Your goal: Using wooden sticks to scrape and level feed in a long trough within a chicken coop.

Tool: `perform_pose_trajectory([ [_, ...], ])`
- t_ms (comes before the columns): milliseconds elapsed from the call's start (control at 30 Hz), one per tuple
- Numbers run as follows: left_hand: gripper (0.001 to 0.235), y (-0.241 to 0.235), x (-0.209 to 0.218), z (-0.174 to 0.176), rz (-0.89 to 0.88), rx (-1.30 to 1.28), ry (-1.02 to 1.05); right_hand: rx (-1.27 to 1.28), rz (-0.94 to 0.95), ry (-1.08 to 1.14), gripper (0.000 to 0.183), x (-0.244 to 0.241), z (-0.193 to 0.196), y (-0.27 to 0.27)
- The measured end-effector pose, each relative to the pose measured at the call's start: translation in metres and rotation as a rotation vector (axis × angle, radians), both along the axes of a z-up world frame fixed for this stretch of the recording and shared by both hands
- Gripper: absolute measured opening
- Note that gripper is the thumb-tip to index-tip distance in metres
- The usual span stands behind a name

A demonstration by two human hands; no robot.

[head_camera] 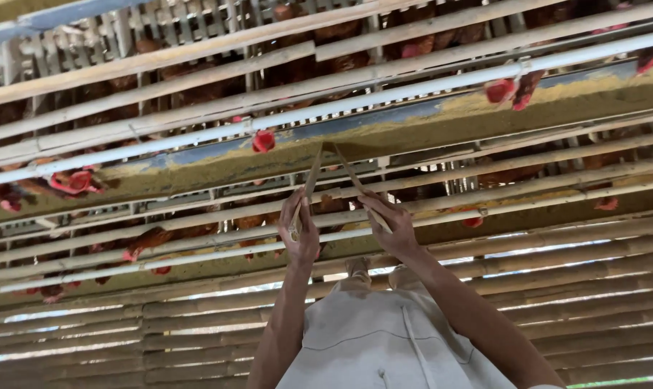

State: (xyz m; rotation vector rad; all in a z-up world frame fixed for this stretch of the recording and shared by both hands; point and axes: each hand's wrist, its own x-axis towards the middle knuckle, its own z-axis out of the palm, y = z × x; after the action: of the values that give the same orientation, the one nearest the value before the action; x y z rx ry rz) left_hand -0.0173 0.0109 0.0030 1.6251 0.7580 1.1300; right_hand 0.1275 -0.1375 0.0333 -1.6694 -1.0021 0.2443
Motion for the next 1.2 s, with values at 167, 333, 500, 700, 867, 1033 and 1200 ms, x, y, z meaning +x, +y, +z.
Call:
perform_pose_trajectory([
  [167,0.023,0.012,-0.030,-0.007,0.063,0.064,0.040,0.102,0.103,0.000,0.030,-0.032,0.004,0.033],
  [333,0.025,0.030,-0.058,-0.021,0.129,0.109,0.126,0.180,0.199,0.120,0.031,-0.053,0.005,0.060],
  [500,0.023,0.030,-0.056,-0.039,0.161,0.141,0.184,0.256,0.245,0.171,0.035,-0.047,-0.021,0.059],
  [700,0.024,0.000,-0.015,-0.048,-0.018,0.094,0.025,0.159,0.002,0.036,0.034,-0.023,-0.052,0.011],
  [867,0.029,-0.032,0.025,-0.035,-0.220,-0.040,-0.110,-0.007,-0.201,-0.141,0.033,0.008,-0.062,-0.042],
  [1033,0.032,-0.044,0.065,-0.013,-0.368,-0.049,-0.257,-0.128,-0.383,-0.291,0.025,0.031,-0.060,-0.067],
  [1200,0.025,-0.040,0.073,-0.036,-0.355,-0.046,-0.205,-0.135,-0.400,-0.296,0.019,0.029,-0.086,-0.054],
])
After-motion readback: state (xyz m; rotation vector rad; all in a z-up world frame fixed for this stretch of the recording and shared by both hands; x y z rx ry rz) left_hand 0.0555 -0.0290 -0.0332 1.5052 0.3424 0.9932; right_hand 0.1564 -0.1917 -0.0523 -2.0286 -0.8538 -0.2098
